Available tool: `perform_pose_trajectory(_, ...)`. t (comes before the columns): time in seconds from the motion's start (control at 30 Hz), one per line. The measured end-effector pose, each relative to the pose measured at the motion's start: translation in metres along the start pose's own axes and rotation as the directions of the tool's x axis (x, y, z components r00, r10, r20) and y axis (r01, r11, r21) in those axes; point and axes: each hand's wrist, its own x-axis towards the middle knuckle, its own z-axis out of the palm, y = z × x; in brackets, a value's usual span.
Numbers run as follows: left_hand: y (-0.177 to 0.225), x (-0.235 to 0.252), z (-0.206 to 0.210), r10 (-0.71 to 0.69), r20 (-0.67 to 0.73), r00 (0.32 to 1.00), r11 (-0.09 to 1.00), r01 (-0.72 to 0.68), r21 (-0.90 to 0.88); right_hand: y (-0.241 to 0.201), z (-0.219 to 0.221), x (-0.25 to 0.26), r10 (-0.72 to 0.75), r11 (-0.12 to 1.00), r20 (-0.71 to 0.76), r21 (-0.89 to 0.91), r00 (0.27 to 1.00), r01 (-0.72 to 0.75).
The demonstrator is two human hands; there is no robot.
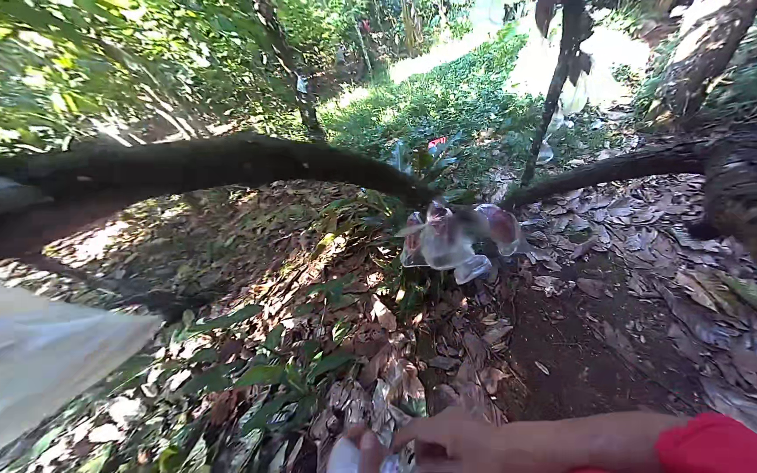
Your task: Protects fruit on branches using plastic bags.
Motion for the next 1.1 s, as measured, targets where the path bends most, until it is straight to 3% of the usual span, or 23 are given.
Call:
perform_pose_trajectory(0.2,-0.037,-0.052,0.125,-0.103,0.22,0.97,0.994,0.105,0.003,-0.001,-0.109,-0.128,-0.102,0.972,-0.243,-0.229,0.965,0.045)
perform_pose_trajectory(0.33,-0.065,-0.093,0.214,-0.081,0.362,0.929,0.996,0.061,0.066,-0.023,-0.169,-0.23,0.074,0.984,-0.495,-0.104,0.866,-0.143)
perform_pose_trajectory(0.43,-0.091,-0.119,0.274,-0.047,0.51,0.859,0.995,-0.002,0.095,-0.045,-0.208,-0.298,0.258,0.963,-0.71,0.129,0.655,-0.239)
perform_pose_trajectory(0.57,-0.096,-0.151,0.348,-0.132,0.603,0.787,0.991,0.081,0.111,-0.07,-0.262,-0.374,0.362,0.931,-0.883,0.325,0.299,-0.168)
perform_pose_trajectory(0.67,-0.097,-0.166,0.396,-0.183,0.686,0.705,0.98,0.185,0.071,-0.075,-0.299,-0.412,0.357,0.934,-0.92,0.345,0.16,-0.096)
perform_pose_trajectory(0.77,-0.099,-0.171,0.429,-0.279,0.734,0.618,0.954,0.264,0.141,-0.069,-0.325,-0.428,0.362,0.932,-0.93,0.362,0.061,-0.005)
perform_pose_trajectory(0.87,-0.101,-0.168,0.463,-0.427,0.752,0.503,0.895,0.354,0.272,-0.058,-0.35,-0.434,0.355,0.93,-0.934,0.357,0.039,0.092)
perform_pose_trajectory(0.97,-0.111,-0.165,0.506,-0.467,0.792,0.393,0.874,0.34,0.347,-0.041,-0.376,-0.444,0.28,0.956,-0.953,0.288,0.119,0.06)
perform_pose_trajectory(1.03,-0.119,-0.159,0.542,-0.415,0.801,0.433,0.893,0.36,0.268,-0.029,-0.401,-0.453,0.197,0.98,-0.945,0.186,0.261,-0.064)
perform_pose_trajectory(1.1,-0.131,-0.146,0.58,-0.337,0.78,0.527,0.919,0.366,0.15,-0.024,-0.43,-0.461,0.173,0.976,-0.909,0.105,0.38,-0.192)
